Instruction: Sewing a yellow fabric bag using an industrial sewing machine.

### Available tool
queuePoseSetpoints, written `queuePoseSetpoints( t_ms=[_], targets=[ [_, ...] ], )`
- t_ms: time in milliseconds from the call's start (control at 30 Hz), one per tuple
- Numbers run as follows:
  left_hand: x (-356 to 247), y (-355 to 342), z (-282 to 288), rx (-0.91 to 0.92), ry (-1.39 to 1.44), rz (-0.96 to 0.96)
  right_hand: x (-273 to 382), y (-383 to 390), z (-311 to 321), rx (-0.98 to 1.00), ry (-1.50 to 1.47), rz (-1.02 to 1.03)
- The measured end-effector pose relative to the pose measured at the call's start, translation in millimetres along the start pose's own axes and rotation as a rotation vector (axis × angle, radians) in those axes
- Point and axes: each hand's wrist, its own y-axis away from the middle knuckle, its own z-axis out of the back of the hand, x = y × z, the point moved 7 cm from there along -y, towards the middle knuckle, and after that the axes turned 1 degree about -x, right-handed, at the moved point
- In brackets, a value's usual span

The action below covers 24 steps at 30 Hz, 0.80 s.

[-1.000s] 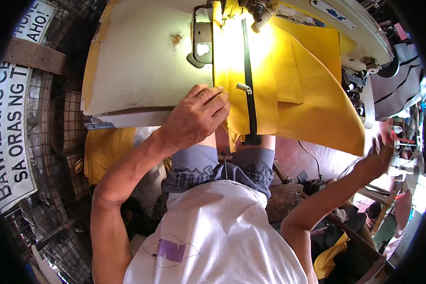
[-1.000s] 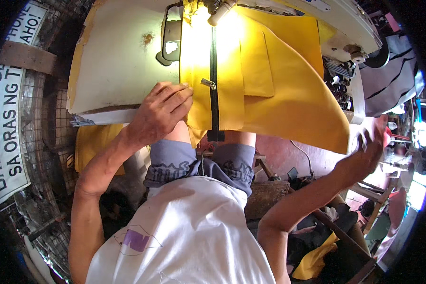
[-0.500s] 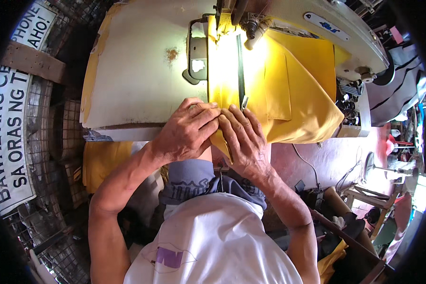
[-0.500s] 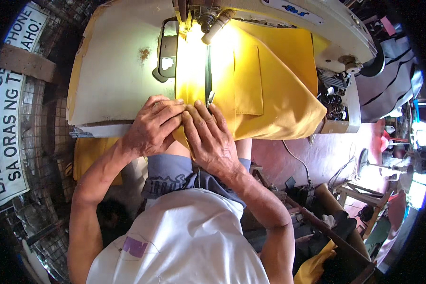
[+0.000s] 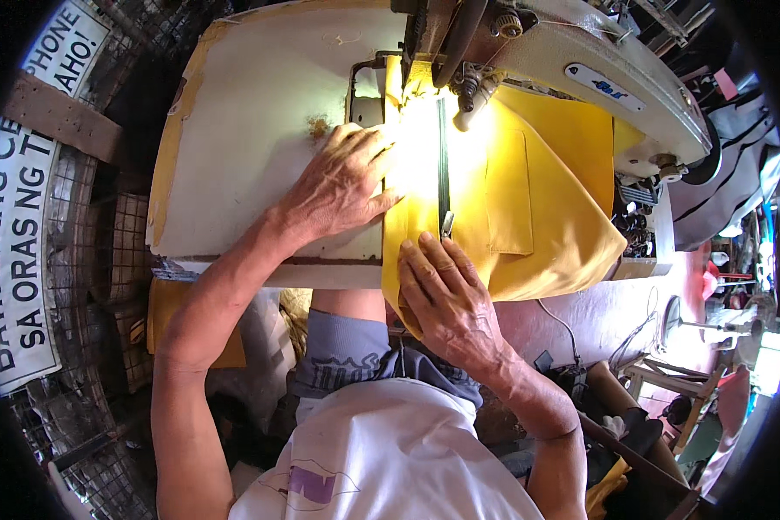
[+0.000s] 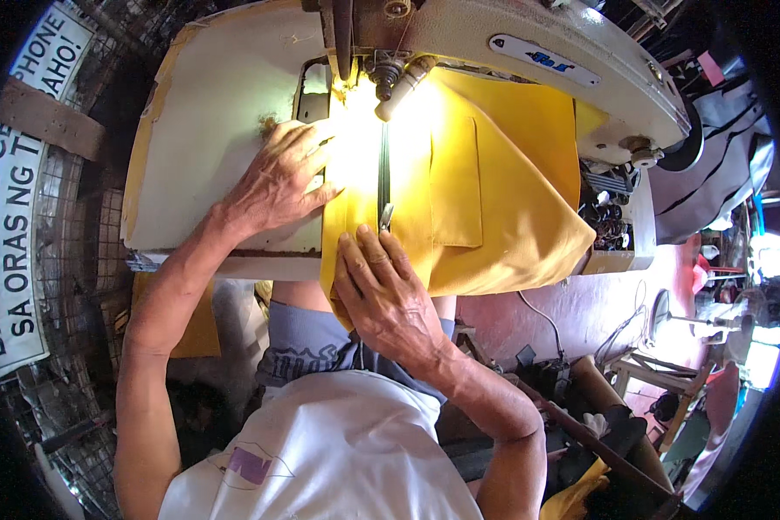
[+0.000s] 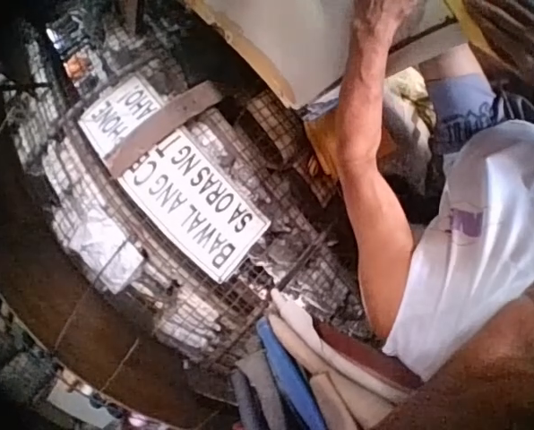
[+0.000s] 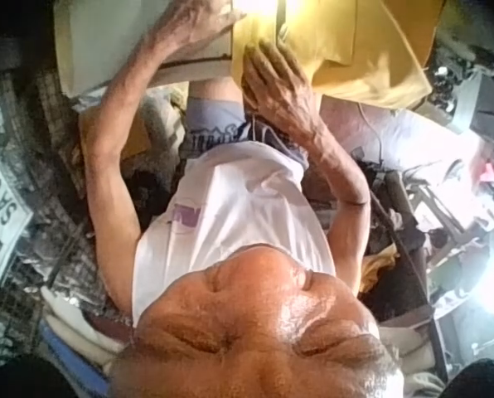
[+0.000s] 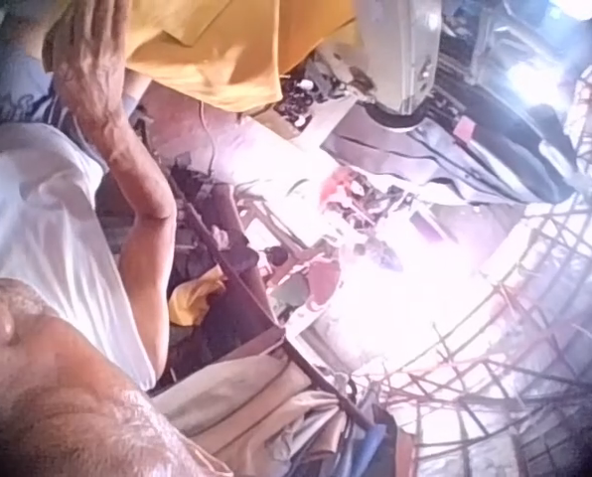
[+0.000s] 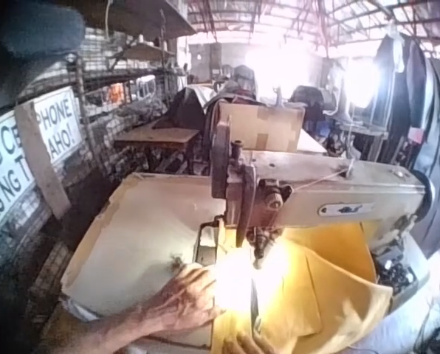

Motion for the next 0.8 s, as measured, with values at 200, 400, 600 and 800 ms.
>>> queuePoseSetpoints(
  t_ms=[200, 400, 600, 800],
  targets=[
    [-5.0, 3.0, -6.5, 0.098, -0.069, -0.101, 1.3, -2.1, -0.9, 0.071, -0.012, 0.018],
    [-5.0, 5.1, -0.7, 0.075, 0.004, -0.054, 4.9, -5.6, 4.3, 0.102, -0.057, 0.022],
    [-5.9, 2.5, -0.8, 0.093, -0.035, -0.072, 0.4, -4.8, 5.9, 0.117, -0.076, 0.014],
    [10.3, -3.6, -7.3, 0.086, -0.003, -0.028, -13.3, -19.7, 1.0, 0.108, -0.083, -0.008]
  ],
)
